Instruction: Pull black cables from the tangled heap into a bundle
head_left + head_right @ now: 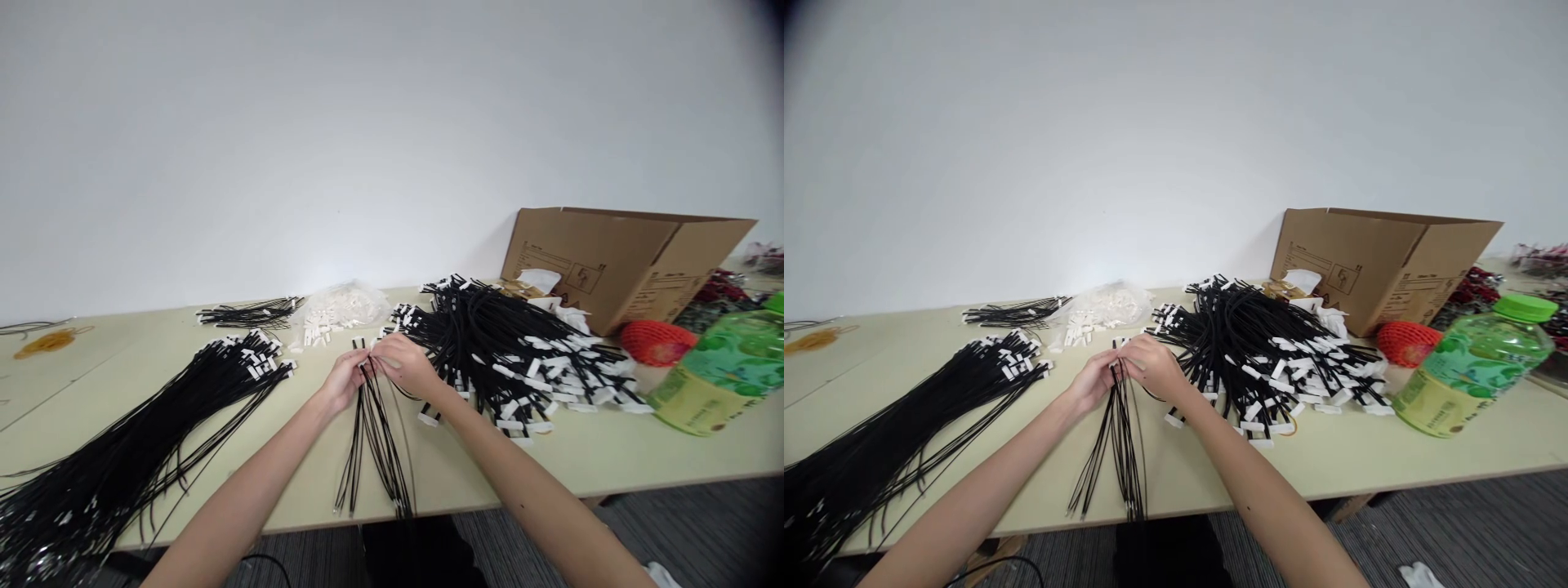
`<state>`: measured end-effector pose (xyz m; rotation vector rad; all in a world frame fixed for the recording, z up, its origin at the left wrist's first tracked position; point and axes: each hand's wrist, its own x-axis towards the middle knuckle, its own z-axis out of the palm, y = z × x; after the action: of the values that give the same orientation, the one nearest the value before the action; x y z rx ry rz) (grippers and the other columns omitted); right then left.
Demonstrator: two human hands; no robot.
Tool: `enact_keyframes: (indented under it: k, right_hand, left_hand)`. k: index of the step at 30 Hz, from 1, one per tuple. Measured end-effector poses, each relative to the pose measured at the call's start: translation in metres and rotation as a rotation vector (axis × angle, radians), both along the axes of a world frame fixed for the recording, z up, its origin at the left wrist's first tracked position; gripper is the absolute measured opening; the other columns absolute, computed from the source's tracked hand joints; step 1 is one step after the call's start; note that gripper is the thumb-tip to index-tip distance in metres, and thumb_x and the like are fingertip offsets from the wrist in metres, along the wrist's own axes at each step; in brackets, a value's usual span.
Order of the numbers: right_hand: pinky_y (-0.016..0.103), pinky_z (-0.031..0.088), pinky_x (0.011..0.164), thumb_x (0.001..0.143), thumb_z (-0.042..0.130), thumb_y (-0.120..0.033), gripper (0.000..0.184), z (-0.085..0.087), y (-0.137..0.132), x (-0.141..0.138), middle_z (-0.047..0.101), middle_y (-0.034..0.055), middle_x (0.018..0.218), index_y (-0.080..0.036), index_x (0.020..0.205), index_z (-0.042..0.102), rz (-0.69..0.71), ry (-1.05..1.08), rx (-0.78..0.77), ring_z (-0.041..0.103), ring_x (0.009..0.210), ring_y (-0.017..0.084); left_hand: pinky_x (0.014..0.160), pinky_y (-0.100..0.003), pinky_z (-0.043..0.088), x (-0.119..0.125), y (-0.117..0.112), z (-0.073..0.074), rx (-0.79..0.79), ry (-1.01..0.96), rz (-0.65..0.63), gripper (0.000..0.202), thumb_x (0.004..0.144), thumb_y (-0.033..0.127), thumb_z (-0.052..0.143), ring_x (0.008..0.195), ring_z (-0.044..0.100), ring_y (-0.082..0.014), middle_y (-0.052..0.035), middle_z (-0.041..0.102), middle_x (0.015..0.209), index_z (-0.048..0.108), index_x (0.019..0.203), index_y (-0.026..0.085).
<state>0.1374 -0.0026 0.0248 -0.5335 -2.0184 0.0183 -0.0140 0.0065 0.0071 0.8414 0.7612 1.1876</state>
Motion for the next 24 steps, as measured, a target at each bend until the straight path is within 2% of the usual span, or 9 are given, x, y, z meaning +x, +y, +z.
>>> enact_keyframes:
  k: [4,6,9,13,15,17,19,21,24]
  right_hand:
    - [0.035,0.05,0.078,0.081,0.053,-0.03,0.012,0.009,0.0,0.002,0.063,0.0033,0.079,-0.019,0.083,0.058,0.234,0.565,-0.505,0.06,0.078,0.016]
    - [0.034,0.051,0.075,0.078,0.056,-0.033,0.014,0.016,0.003,0.008,0.06,0.001,0.074,-0.019,0.08,0.055,0.338,0.823,-0.661,0.06,0.073,0.014]
    - [0.025,0.05,0.063,0.072,0.063,-0.034,0.018,0.026,0.009,0.026,0.054,-0.0026,0.067,-0.018,0.076,0.055,0.345,1.111,-0.7,0.056,0.062,0.009]
    - [0.015,0.032,0.039,0.067,0.065,-0.037,0.026,0.03,0.02,0.053,0.049,-0.0034,0.065,-0.017,0.083,0.06,0.081,1.299,-0.552,0.042,0.048,0.004]
    - [0.016,0.025,0.037,0.07,0.062,-0.039,0.032,0.031,0.023,0.062,0.05,-0.0028,0.066,-0.017,0.093,0.061,-0.099,1.295,-0.444,0.036,0.045,0.003]
    - [0.018,0.028,0.04,0.074,0.058,-0.04,0.033,0.031,0.022,0.065,0.052,-0.0011,0.069,-0.017,0.097,0.062,-0.267,1.212,-0.319,0.038,0.048,0.005]
    - [0.021,0.034,0.048,0.077,0.055,-0.037,0.028,0.031,0.017,0.061,0.054,0.0006,0.072,-0.017,0.094,0.064,-0.383,1.034,-0.202,0.043,0.055,0.008]
    - [0.023,0.035,0.052,0.079,0.054,-0.033,0.021,0.03,0.011,0.052,0.052,0.0005,0.069,-0.017,0.084,0.065,-0.421,0.794,-0.122,0.043,0.057,0.009]
    - [0.024,0.035,0.055,0.08,0.054,-0.028,0.017,0.026,0.001,0.036,0.046,-0.0012,0.059,-0.017,0.071,0.063,-0.385,0.43,-0.057,0.041,0.057,0.011]
  left_hand:
    - [0.054,-0.022,0.046,0.001,0.001,0.002,-0.051,-0.006,0.027,0.009,0.068,0.017,0.063,0.052,0.055,-0.0091,-0.001,0.058,0.061,0.06,0.074,0.011]
    - [0.054,-0.021,0.047,0.001,0.002,0.002,-0.066,-0.016,0.034,0.007,0.071,0.017,0.061,0.051,0.055,-0.0086,-0.0005,0.056,0.059,0.059,0.073,0.011]
    - [0.054,-0.02,0.048,0.001,0.001,0.002,-0.065,-0.024,0.031,0.006,0.072,0.017,0.059,0.051,0.055,-0.0084,0.0002,0.054,0.056,0.059,0.071,0.01]
    - [0.054,-0.02,0.048,0.001,-0.001,0.002,-0.061,-0.016,0.043,0.007,0.074,0.016,0.058,0.05,0.055,-0.0083,0.0002,0.053,0.054,0.059,0.071,0.01]
    - [0.055,-0.02,0.048,0.002,-0.002,0.003,-0.058,-0.008,0.049,0.006,0.074,0.015,0.057,0.051,0.055,-0.0083,-0.0005,0.054,0.056,0.059,0.071,0.01]
    - [0.055,-0.021,0.049,0.002,-0.002,0.003,-0.052,-0.003,0.053,0.005,0.075,0.013,0.056,0.052,0.056,-0.0085,-0.0013,0.056,0.06,0.059,0.071,0.01]
    - [0.055,-0.022,0.049,0.002,-0.003,0.004,-0.047,-0.008,0.057,0.004,0.074,0.012,0.056,0.052,0.056,-0.0084,-0.0017,0.057,0.063,0.058,0.072,0.01]
    - [0.055,-0.022,0.049,0.002,-0.003,0.004,-0.038,-0.015,0.056,0.003,0.074,0.013,0.057,0.052,0.056,-0.0084,-0.0018,0.058,0.064,0.058,0.072,0.011]
    - [0.055,-0.022,0.049,0.002,-0.003,0.003,-0.013,-0.019,0.047,0.004,0.072,0.015,0.06,0.053,0.056,-0.0089,-0.0019,0.058,0.064,0.058,0.072,0.011]
